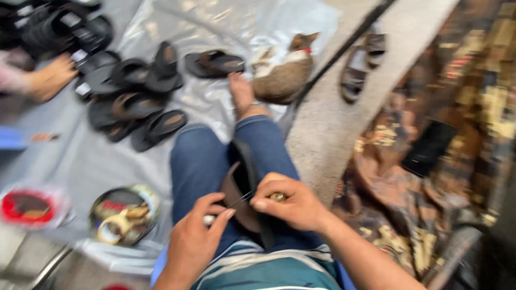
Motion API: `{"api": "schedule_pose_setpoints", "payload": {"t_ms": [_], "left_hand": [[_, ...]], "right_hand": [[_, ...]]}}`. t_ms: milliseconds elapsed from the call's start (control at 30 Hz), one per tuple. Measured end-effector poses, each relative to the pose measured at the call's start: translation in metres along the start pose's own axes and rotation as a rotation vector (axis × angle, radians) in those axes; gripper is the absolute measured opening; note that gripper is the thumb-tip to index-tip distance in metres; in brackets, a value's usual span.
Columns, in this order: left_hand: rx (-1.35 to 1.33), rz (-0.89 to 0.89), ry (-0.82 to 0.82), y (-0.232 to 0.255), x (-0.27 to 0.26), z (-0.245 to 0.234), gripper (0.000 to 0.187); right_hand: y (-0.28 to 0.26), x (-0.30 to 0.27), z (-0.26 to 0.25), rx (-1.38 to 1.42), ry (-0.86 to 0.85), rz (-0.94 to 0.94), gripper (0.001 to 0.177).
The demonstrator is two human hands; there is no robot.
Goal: Hand-sewing the strap of a sandal to the sole using a needle and thread.
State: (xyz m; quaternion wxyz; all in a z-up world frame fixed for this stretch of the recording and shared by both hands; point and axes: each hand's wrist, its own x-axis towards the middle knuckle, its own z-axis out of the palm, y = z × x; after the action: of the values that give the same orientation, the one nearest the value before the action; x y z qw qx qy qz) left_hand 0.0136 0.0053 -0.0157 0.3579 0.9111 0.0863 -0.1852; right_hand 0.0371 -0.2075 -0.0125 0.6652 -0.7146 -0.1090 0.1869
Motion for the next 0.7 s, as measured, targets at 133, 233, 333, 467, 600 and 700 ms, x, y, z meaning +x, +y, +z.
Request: {"api": "schedule_pose_setpoints", "payload": {"t_ms": [133, 233, 333, 467, 600, 700], "left_hand": [[-0.093, -0.077, -0.217, 0.017, -0.006, -0.02, 0.039], [-0.196, -0.161, -0.384, 0.035, -0.005, -0.034, 0.045], [-0.511, -0.21, -0.462, 0.04, 0.002, -0.031, 0.046], [-0.874, -0.175, -0.406, 0.032, 0.011, -0.018, 0.039], [-0.952, -0.144, -0.395, 0.03, 0.013, -0.018, 0.038], [-0.928, -0.092, -0.461, 0.03, 0.013, -0.011, 0.04]], "right_hand": [[0.006, 0.01, -0.008, 0.021, -0.079, -0.038, 0.018], [0.0, 0.015, -0.004, -0.157, -0.079, -0.037, 0.015], [0.0, 0.019, 0.0, -0.45, -0.106, -0.142, 0.017], [-0.003, 0.022, -0.001, -0.481, -0.108, -0.205, 0.012], [0.004, 0.015, 0.002, -0.467, -0.099, -0.18, 0.022], [0.004, 0.016, 0.006, -0.529, -0.033, -0.189, 0.013]]}}
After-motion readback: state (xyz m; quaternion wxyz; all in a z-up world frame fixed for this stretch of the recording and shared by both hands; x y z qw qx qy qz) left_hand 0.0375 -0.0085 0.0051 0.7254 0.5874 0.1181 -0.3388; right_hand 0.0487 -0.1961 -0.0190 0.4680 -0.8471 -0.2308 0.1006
